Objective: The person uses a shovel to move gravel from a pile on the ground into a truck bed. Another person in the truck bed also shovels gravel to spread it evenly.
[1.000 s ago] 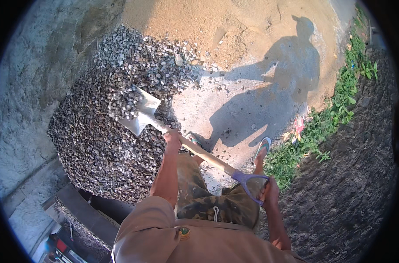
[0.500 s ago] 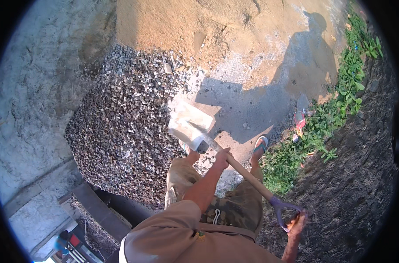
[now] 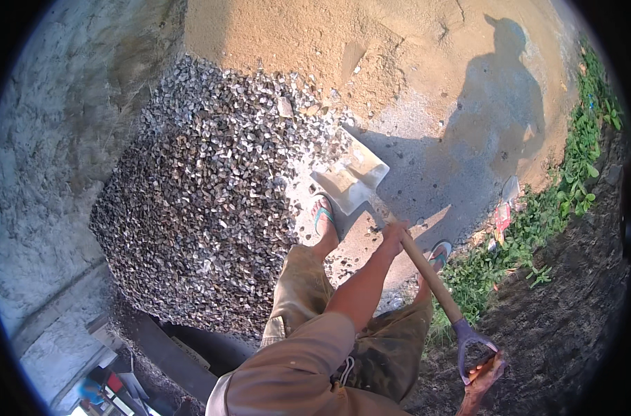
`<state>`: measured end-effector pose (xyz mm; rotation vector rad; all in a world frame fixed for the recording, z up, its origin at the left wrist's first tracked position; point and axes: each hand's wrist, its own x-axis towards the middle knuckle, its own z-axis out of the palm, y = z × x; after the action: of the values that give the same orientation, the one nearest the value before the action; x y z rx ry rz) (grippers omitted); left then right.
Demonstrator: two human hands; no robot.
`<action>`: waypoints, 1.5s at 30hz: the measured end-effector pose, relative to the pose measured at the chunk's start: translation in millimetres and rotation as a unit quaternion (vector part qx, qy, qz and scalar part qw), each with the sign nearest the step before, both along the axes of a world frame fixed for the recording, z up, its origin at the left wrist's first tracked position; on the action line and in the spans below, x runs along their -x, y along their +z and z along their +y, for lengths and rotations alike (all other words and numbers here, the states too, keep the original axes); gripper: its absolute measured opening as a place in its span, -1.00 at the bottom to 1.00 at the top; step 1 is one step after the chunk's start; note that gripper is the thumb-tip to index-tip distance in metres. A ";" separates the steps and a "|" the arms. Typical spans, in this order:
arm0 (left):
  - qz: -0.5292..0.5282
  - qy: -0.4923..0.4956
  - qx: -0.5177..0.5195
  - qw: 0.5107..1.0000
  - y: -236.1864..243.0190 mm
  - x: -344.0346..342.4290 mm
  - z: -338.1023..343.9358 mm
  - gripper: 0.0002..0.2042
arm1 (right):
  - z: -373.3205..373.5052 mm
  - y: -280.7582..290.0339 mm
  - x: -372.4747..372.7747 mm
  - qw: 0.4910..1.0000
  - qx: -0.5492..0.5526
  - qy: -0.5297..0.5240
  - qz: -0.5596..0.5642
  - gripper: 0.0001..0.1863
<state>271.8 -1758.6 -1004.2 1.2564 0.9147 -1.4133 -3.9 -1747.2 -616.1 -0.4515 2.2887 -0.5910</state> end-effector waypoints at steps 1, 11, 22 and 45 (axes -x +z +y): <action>-0.063 -0.016 -0.039 0.997 -10.1 -51.2 -2.5 -0.87 | -2.3 -16.1 -44.7 0.998 0.013 0.005 -0.062 -0.63; -0.154 -0.036 -0.081 0.984 105.8 -304.2 -11.6 -0.87 | -13.6 20.5 -227.9 0.979 0.033 0.065 -0.191 -0.65; -0.212 0.087 0.281 0.932 283.8 -406.5 -17.8 -0.91 | 0.1 31.8 -197.2 0.838 0.065 0.447 -0.306 -0.73; -0.039 -0.026 -0.120 0.992 36.7 -17.2 165.4 -0.82 | 166.5 11.5 66.1 0.947 -0.123 0.291 -0.065 -0.59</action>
<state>289.0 -1593.2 -967.5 1.5138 1.0268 -1.3136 -70.0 -1580.7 -604.6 -0.8886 1.9315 -0.0363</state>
